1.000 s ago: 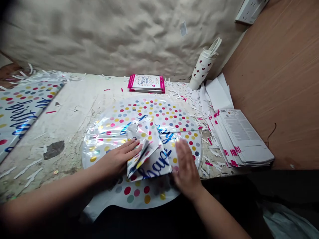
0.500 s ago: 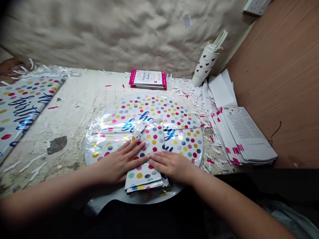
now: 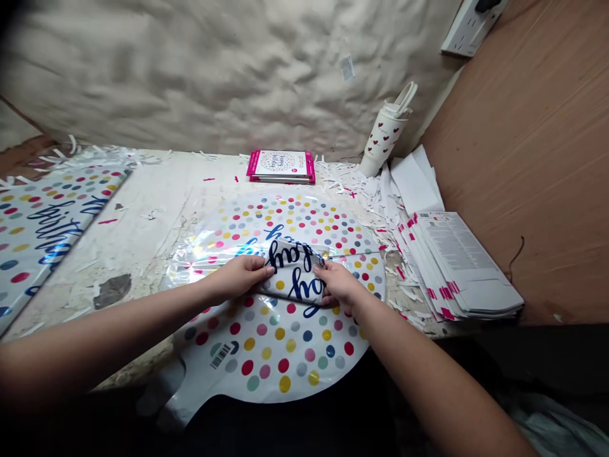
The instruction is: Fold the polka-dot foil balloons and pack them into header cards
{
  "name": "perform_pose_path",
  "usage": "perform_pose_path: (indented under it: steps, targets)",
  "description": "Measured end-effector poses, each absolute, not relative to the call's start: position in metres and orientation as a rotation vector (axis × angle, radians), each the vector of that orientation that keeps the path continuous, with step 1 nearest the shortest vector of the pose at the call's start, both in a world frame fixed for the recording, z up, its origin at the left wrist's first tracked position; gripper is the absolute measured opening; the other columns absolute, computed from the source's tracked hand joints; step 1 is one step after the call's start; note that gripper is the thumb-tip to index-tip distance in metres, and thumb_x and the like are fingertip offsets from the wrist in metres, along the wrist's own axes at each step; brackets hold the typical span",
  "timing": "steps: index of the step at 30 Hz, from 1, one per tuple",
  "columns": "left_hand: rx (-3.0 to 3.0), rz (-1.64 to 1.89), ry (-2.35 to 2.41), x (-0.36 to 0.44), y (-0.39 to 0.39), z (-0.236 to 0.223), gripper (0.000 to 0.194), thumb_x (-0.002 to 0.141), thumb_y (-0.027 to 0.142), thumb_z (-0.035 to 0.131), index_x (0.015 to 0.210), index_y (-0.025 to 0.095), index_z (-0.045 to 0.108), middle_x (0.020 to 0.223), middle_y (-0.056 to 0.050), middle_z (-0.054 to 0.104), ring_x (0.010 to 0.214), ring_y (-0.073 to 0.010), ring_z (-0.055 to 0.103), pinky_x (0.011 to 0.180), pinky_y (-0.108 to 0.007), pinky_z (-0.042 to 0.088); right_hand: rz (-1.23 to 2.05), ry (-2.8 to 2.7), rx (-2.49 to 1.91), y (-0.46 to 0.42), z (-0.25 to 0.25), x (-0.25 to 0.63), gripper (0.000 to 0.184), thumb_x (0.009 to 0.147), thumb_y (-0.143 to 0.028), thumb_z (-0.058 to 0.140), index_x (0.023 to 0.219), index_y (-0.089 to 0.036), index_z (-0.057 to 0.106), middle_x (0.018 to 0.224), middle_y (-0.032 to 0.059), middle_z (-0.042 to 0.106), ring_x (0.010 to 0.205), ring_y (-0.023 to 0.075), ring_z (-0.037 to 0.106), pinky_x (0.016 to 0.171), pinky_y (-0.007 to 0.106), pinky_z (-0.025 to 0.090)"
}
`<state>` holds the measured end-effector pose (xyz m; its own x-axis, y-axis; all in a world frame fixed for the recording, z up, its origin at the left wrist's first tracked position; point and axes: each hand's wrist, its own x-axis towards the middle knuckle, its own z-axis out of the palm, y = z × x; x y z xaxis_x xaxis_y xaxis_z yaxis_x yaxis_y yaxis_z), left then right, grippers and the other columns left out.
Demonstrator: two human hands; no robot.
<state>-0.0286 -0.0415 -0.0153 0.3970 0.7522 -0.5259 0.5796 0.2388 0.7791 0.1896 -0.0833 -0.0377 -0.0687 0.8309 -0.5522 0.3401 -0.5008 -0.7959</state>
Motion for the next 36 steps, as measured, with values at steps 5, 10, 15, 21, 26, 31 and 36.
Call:
perform_pose_path:
  steps: [5,10,15,21,26,31,36]
  targets:
    - [1.345,0.14,1.374,-0.017,-0.035,-0.027,0.029,0.077,0.041,0.056,0.061,0.02,0.045,0.046,0.006,0.041,0.038,-0.0097,0.039,0.037,-0.02,0.029,1.408,-1.245,-1.973,-0.077,-0.034,0.195,0.031,0.092,-0.042,0.029,0.095,-0.019,0.049,0.053,-0.002,0.053,0.043,0.013,0.053,0.045,0.028,0.049]
    - [1.218,0.091,1.444,-0.005,-0.028,-0.027,0.027,0.077,0.04,0.055,0.061,0.02,0.046,0.042,0.004,0.044,0.034,-0.0122,0.041,0.036,-0.022,0.032,0.936,-1.436,-2.101,-0.081,-0.023,0.187,0.037,0.091,-0.041,0.034,0.109,-0.015,0.054,0.095,0.0156,0.063,0.09,0.0268,0.06,0.075,0.038,0.048]
    - [1.149,0.197,1.446,-0.005,-0.024,-0.017,0.024,0.076,0.038,0.058,0.064,0.018,0.051,0.046,0.003,0.048,0.036,-0.0123,0.046,0.039,-0.023,0.037,0.383,-2.231,-1.854,-0.091,-0.035,0.154,0.051,0.093,-0.043,0.028,0.136,-0.018,0.037,0.144,0.0122,0.032,0.134,0.0312,0.022,0.106,0.047,0.021]
    - [0.963,0.312,1.383,-0.038,-0.031,0.009,0.031,0.071,0.04,0.063,0.087,0.015,0.056,0.083,-0.008,0.066,0.07,-0.0165,0.064,0.063,-0.026,0.051,0.459,-2.244,-1.95,-0.086,-0.051,0.15,0.055,0.09,-0.054,0.026,0.141,-0.034,0.022,0.152,0.003,0.011,0.137,0.0333,0.003,0.108,0.05,0.009]
    - [1.15,0.087,1.372,-0.015,-0.026,-0.004,0.034,0.058,0.044,0.072,0.065,0.017,0.054,0.049,-0.001,0.058,0.043,-0.0169,0.056,0.039,-0.024,0.043,0.523,-2.28,-1.838,-0.087,-0.043,0.15,0.057,0.089,-0.057,0.025,0.141,-0.033,0.023,0.152,0.0034,0.012,0.137,0.0314,0.002,0.109,0.048,0.007]
    - [1.363,0.186,1.379,0.009,-0.02,0.001,0.027,0.06,0.031,0.068,0.08,0.018,0.055,0.062,0.0,0.064,0.056,-0.0191,0.063,0.044,-0.023,0.047,0.25,-2.099,-2.041,-0.075,-0.015,0.222,0.064,0.087,-0.054,0.037,0.143,-0.029,0.018,0.152,0.0037,0.01,0.138,0.0257,0.007,0.108,0.044,0.017]
    - [1.205,0.336,1.08,-0.02,-0.034,0.022,0.052,0.063,0.034,0.071,0.108,0.024,0.048,0.096,-0.003,0.066,0.086,-0.0244,0.065,0.068,-0.033,0.055,-0.103,-1.336,-2.751,-0.073,0.011,0.346,0.063,0.086,-0.04,0.045,0.136,-0.004,0.033,0.138,0.0263,0.035,0.125,0.0357,0.036,0.093,0.047,0.036]
